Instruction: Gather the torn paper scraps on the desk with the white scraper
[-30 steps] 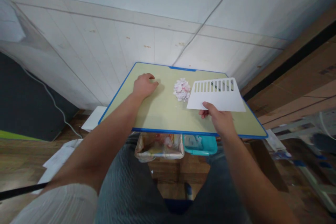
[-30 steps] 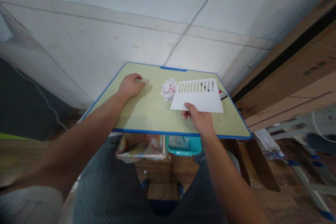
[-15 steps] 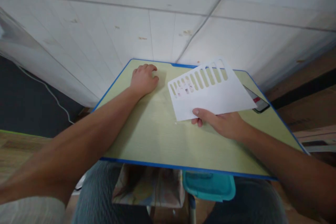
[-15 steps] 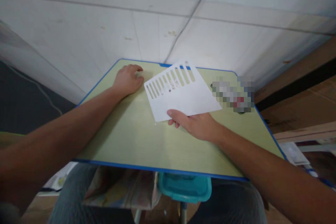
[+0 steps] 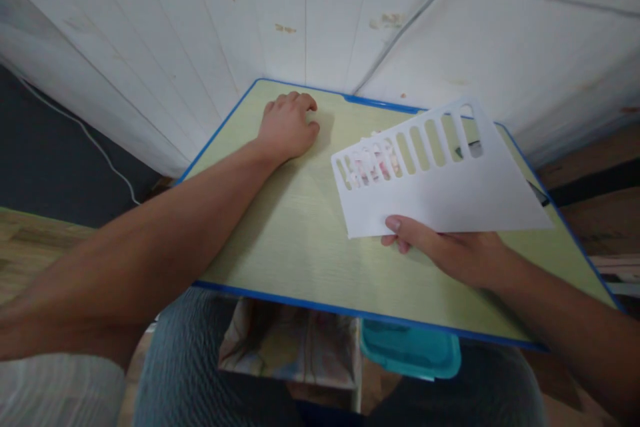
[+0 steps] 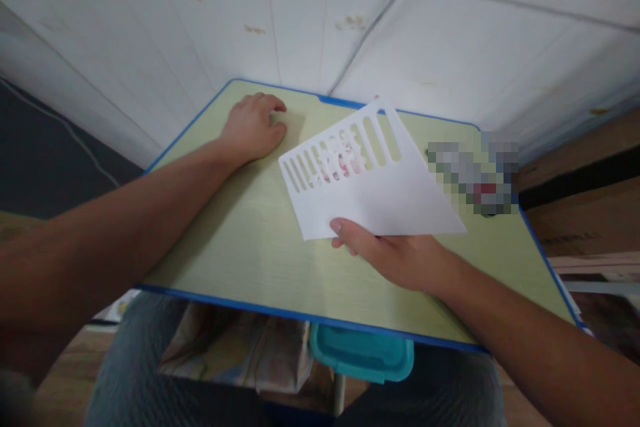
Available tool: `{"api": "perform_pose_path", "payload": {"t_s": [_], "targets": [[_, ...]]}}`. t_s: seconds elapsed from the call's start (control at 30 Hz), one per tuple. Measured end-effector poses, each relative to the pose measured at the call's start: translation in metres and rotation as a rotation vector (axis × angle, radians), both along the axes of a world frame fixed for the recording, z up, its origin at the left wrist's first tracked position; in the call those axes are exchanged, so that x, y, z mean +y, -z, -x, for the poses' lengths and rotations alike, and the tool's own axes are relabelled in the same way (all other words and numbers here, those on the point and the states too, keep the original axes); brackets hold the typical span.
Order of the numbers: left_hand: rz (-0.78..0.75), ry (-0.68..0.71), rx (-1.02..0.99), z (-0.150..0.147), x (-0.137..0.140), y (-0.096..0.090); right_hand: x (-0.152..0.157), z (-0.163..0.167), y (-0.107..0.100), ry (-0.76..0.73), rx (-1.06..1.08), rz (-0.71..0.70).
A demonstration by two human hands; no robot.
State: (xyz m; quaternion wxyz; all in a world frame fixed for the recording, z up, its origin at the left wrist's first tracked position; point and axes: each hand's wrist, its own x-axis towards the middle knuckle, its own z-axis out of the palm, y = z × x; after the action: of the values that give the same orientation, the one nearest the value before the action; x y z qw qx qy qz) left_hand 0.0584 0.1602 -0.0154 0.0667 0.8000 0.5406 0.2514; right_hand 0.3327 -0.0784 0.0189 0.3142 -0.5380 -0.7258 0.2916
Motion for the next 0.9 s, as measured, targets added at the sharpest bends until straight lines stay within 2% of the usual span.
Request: {"api": "perform_pose_path", "payload": {"t_s": [0.2, 0.37, 0.53, 0.7, 0.8, 0.9], "targets": [[0.000, -0.023, -0.043, -0.005, 0.005, 0.006, -0.020, 0.007, -0.013, -0.192, -0.065, 0.008], [0.025, -0.008, -0.005, -0.006, -0.003, -0.003, -0.027, 0.015, -0.026, -0.292, -0.104, 0.017], [0.045, -0.020, -0.013, -0.008, -0.011, -0.010, -0.030, 0.012, -0.019, -0.233, -0.106, 0.026], [0.026, -0.027, 0.031, -0.009, -0.009, -0.010, -0.032, 0.014, -0.020, -0.290, -0.075, 0.060], [0.012, -0.017, 0.023, -0.009, -0.007, -0.008, -0.024, 0.005, -0.020, -0.117, 0.043, 0.034], [-0.002, -0.011, 0.025, -0.007, -0.006, -0.006, 0.000, -0.021, -0.022, 0.216, 0.124, -0.048]]}}
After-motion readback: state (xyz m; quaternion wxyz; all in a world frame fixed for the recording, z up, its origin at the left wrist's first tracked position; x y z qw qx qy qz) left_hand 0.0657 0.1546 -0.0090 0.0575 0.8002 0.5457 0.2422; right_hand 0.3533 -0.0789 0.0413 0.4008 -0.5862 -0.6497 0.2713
